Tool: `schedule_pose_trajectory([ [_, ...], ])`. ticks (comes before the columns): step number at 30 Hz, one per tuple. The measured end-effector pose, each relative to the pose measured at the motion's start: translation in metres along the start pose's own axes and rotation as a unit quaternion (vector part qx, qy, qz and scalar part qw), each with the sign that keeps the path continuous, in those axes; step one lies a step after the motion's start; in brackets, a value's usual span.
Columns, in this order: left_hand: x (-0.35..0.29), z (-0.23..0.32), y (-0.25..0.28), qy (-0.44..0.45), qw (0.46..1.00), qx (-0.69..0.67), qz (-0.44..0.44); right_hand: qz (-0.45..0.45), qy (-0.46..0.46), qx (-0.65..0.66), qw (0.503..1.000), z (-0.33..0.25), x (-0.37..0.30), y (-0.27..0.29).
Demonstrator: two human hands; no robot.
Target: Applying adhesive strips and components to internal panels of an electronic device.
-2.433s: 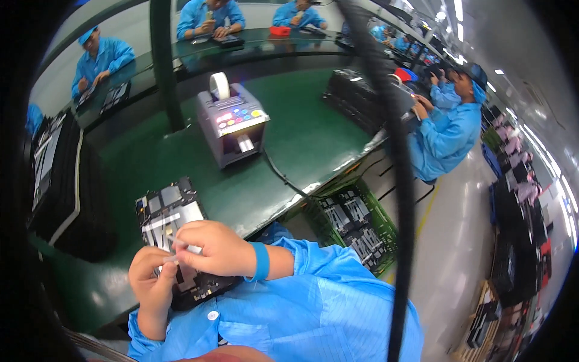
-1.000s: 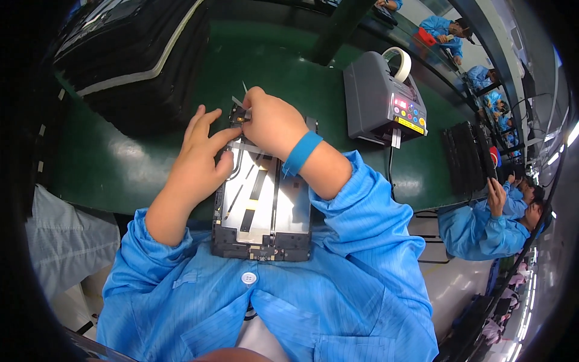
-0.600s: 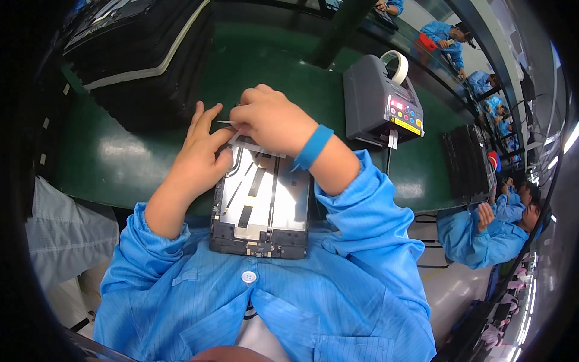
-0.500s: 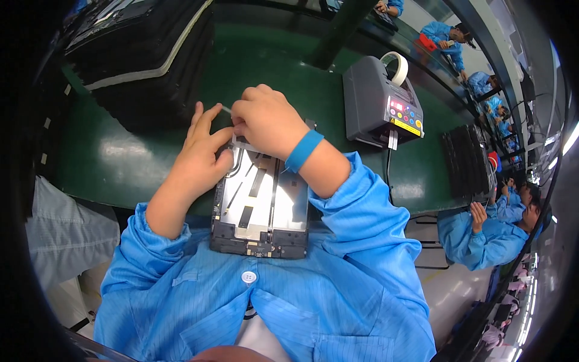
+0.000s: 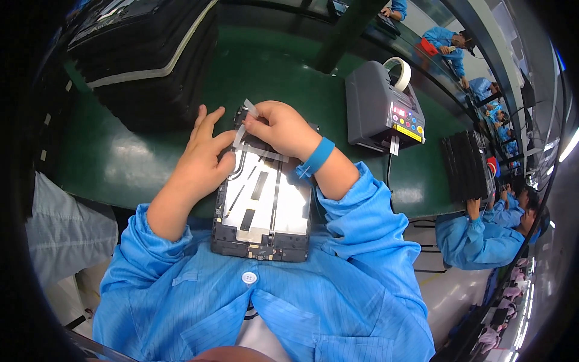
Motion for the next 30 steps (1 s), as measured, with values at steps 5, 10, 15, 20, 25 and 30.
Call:
schedule_pose_trajectory([
  [5,-0.001,0.001,0.001,0.011,1.0,0.0,-0.001,-0.002,-0.056,-0.103,0.993,-0.009,0.004,0.009],
  [10,-0.002,0.003,0.0,0.008,1.0,0.002,-0.002,-0.006,-0.117,-0.215,0.969,-0.014,0.008,0.004],
  [15,-0.001,0.002,0.0,0.009,1.0,0.002,-0.004,0.014,-0.14,-0.282,0.949,-0.024,0.01,0.0],
  [20,-0.001,0.003,-0.001,0.006,1.0,0.009,0.0,0.037,-0.137,-0.33,0.933,-0.025,0.01,-0.003],
  [25,-0.002,0.006,-0.001,-0.02,0.996,0.079,0.02,0.075,-0.126,-0.279,0.949,-0.035,0.001,0.003],
  [30,-0.002,0.012,0.001,-0.059,0.986,0.151,0.045,0.089,0.082,-0.167,0.979,-0.032,-0.017,-0.002],
])
Point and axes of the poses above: each hand's wrist, its own x-axis towards the middle knuckle, its own y-axis out of the back of the hand, z = x × y, the point moved 3 cm from there along x, towards the middle knuckle, and after that the axes turned 4 degrees about -x, right-handed, at the moved point
